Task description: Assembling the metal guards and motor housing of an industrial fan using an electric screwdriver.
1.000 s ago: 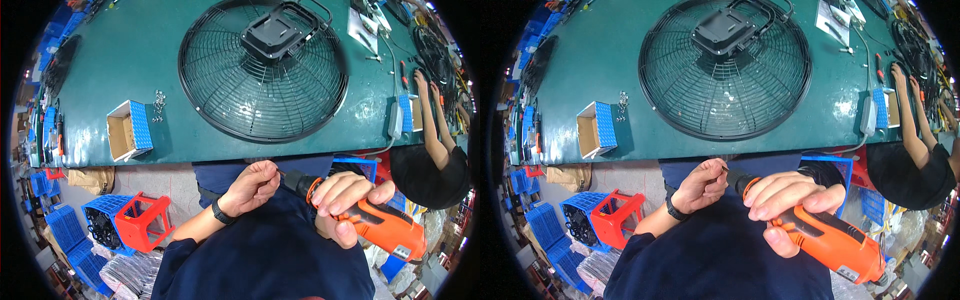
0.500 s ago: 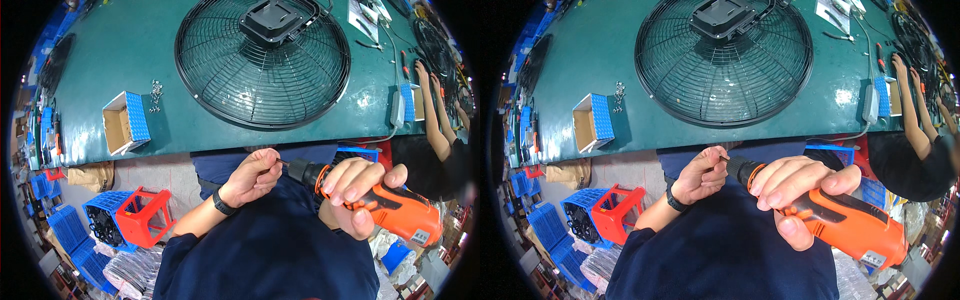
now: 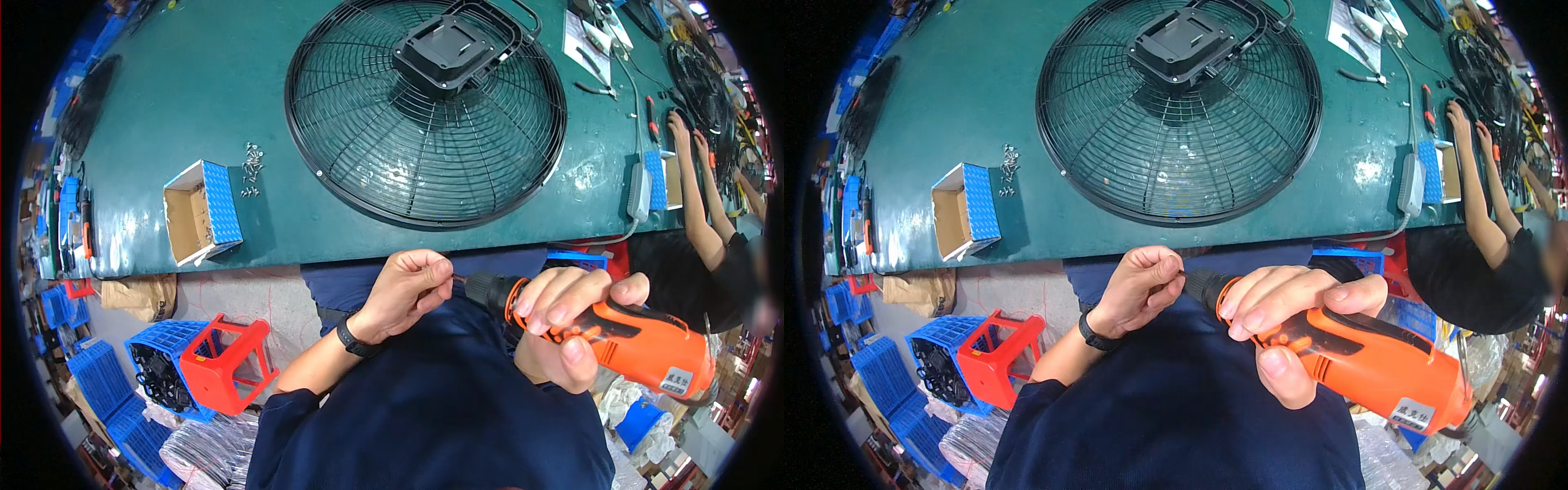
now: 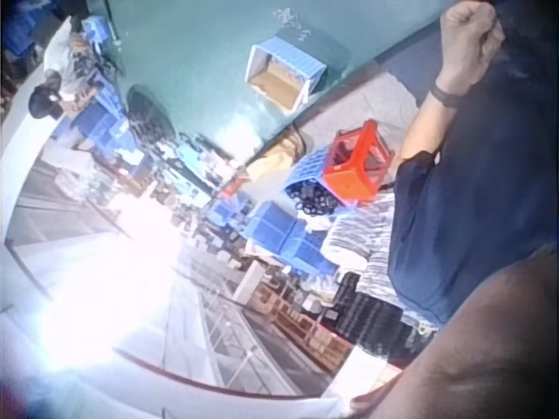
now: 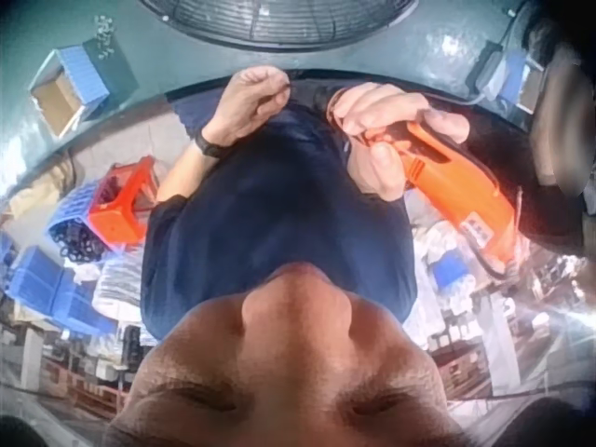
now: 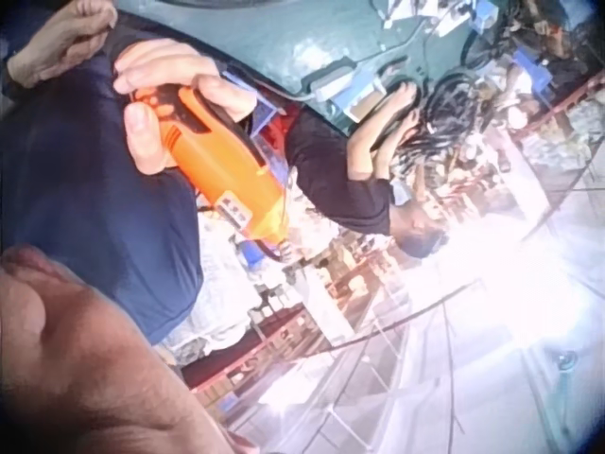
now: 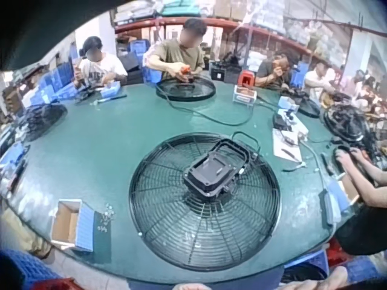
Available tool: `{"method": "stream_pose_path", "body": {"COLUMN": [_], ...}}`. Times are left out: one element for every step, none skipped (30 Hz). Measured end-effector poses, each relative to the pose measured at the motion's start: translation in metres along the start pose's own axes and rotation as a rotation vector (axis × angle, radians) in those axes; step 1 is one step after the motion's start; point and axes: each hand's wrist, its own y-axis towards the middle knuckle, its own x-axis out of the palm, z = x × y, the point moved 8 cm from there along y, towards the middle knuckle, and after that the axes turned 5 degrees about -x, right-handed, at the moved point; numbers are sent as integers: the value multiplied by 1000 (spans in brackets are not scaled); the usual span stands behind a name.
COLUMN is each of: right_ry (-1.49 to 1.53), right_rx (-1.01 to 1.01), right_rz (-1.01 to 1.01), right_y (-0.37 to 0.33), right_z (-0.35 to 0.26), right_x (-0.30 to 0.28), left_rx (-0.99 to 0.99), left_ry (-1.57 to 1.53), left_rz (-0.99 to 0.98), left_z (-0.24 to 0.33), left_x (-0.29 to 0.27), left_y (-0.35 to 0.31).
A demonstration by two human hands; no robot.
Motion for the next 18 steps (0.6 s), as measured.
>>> {"method": "stream_pose_path", "body": {"right_ry": [3, -31, -65, -70, -68, -110, -152, -159, -158, -178, -197, -200, -202, -219, -236, -242, -246, -260], "right_rx": [2, -46, -92, -120, -113, -118, -124, -114, -110, -114, -117, -109, -108, -93, -74, -51, -47, -29], "right_rz": [-8, -41, -73, -80, -86, -114, -142, -167, -172, -213, -254, -250, -253, -246, -238, -233, -234, -249], "right_y": [-1, -2, -3, -4, -5, -5, -7, -10, -9, -8, -7, -5, -4, -3, -2, 0, 1, 3], "right_z": [2, 0, -1, 0, 5, 7, 10, 14, 19, 24, 28, 29, 29, 30, 33, 35, 37, 41], "right_x": [0, 1, 2, 3, 4, 7, 10, 11, 8, 9, 11, 11, 12, 11, 11, 11, 11, 10], "left_rx": [20, 27, 39, 49, 53, 34, 15, -6, -3, -14, -25, -29, -29, -42, -57, -60, -54, -50], "left_ry": [-3, -8, -46, -86, -94, -156, -217, -250, -256, -287, -318, -348, -351, -367, -387, -392, -385, -379], "left_rz": [23, 22, 49, 76, 78, 59, 40, 69, 68, 85, 101, 87, 84, 89, 96, 95, 112, 130], "left_z": [3, 6, 8, 8, 7, 5, 3, 0, -1, -4, -5, -4, -3, -3, -4, -4, -5, -7], "left_x": [1, 5, 5, 4, 2, 0, -1, -3, -4, -8, -11, -9, -7, -6, -6, -7, -9, -11], "left_y": [0, 0, 0, 1, 4, 8, 11, 14, 17, 21, 23, 25, 26, 26, 27, 28, 29, 30]}}
